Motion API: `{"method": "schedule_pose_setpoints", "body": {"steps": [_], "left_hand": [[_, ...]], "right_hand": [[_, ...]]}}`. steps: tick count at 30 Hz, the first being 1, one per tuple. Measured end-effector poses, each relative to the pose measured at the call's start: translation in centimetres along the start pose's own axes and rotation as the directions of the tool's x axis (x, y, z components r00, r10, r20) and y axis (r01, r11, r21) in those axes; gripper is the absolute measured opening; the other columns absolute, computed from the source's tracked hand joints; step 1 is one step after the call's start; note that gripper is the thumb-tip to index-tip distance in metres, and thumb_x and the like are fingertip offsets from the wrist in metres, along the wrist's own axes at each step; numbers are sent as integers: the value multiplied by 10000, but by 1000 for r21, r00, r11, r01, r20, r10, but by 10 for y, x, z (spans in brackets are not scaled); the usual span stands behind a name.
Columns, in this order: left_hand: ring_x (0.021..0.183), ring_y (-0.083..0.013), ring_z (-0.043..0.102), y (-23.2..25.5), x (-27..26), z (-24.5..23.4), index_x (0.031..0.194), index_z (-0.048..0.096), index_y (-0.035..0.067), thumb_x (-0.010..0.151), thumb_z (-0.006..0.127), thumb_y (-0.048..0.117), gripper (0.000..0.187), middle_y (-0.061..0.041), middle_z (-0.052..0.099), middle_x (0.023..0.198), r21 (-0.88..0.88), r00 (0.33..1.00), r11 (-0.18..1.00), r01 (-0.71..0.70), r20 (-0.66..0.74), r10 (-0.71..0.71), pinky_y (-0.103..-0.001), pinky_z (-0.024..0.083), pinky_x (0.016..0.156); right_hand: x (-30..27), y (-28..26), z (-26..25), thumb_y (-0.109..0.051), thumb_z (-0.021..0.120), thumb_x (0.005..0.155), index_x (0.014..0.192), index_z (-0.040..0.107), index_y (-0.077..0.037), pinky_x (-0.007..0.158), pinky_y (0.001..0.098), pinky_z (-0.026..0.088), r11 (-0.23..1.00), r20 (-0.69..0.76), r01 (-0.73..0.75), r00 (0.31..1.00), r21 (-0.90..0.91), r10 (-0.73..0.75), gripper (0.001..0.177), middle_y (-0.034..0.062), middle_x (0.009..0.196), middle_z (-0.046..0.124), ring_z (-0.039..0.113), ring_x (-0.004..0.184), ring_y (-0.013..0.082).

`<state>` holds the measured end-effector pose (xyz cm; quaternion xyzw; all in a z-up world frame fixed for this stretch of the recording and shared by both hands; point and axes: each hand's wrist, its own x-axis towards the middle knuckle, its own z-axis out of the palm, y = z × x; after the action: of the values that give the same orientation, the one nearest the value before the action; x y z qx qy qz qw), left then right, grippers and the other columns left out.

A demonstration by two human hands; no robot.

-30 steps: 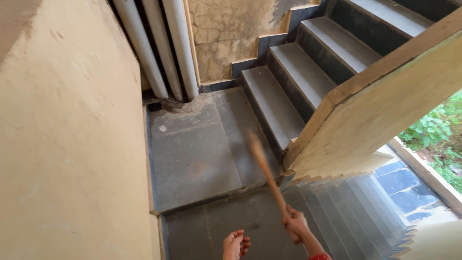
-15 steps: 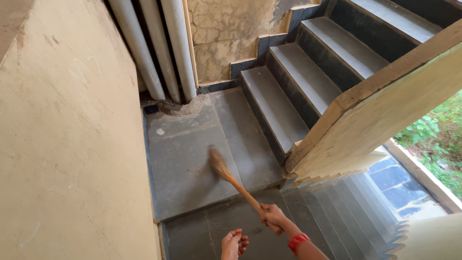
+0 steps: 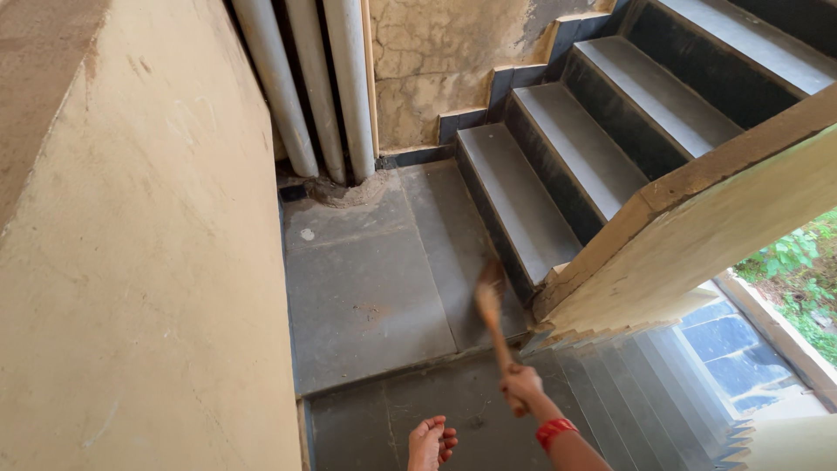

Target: The person sweeps debris down a flight of indoor stairs using a broom, moving from step to step.

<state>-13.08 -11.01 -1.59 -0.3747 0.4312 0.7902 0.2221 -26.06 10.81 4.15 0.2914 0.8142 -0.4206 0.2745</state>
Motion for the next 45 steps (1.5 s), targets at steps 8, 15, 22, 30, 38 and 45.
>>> {"method": "schedule_pose_setpoints", "body": {"steps": [8, 15, 22, 30, 38, 45], "left_hand": [[704, -164, 701, 9, 5, 3, 1208, 669, 118, 1023, 547, 193, 235, -81, 760, 914, 13, 998, 1000, 25, -51, -24, -278, 499, 544], [695, -165, 695, 21, 14, 9, 1204, 653, 127, 989, 579, 187, 235, -81, 754, 905, -88, 994, 992, -87, 59, 92, -287, 484, 547], [767, -142, 644, 78, 55, 30, 1157, 675, 193, 935, 662, 507, 385, 0, 687, 907, -32, 983, 996, -85, 160, 89, -336, 481, 628], [845, -193, 638, 159, 85, 68, 1160, 644, 94, 866, 795, 353, 420, -33, 695, 971, -186, 966, 959, -214, 109, 237, -384, 485, 657], [843, -238, 662, 144, 63, 123, 1194, 571, 102, 845, 761, 140, 399, -75, 660, 1001, -207, 916, 911, -358, 111, 385, -436, 552, 665], [844, -291, 722, 108, 52, 217, 1308, 423, 64, 784, 713, -13, 604, -112, 670, 1049, -404, 895, 870, -283, 216, 391, -450, 623, 759]], "right_hand": [[-11, 4, 25, -22, 738, 839, 1578, 425, -195, 556, 315, 560, 980, 301, 178, 943, -89, -144, 821, 92, 790, 673, 647, 621, 169], [-46, 6, 6, 10, 724, 795, 1560, 405, -136, 508, 307, 529, 943, 362, 235, 880, 234, -309, 842, 97, 868, 689, 617, 614, 159], [-95, -44, -12, -80, 690, 857, 1465, 435, -63, 531, 276, 535, 919, 436, 172, 839, 356, -326, 660, 122, 988, 716, 621, 668, 152], [-118, -65, -20, -264, 661, 910, 1375, 486, -89, 611, 289, 559, 893, 514, 272, 741, 358, -432, 527, 97, 992, 708, 683, 753, 157], [0, -170, -24, -522, 594, 955, 1322, 592, -120, 831, 376, 570, 860, 444, 500, 797, -102, -410, 544, 102, 1204, 678, 650, 1068, 184], [60, -268, -21, -523, 657, 920, 1484, 514, -119, 950, 408, 542, 881, 309, 461, 857, -105, -412, 708, 183, 1310, 685, 679, 1170, 273]]}}
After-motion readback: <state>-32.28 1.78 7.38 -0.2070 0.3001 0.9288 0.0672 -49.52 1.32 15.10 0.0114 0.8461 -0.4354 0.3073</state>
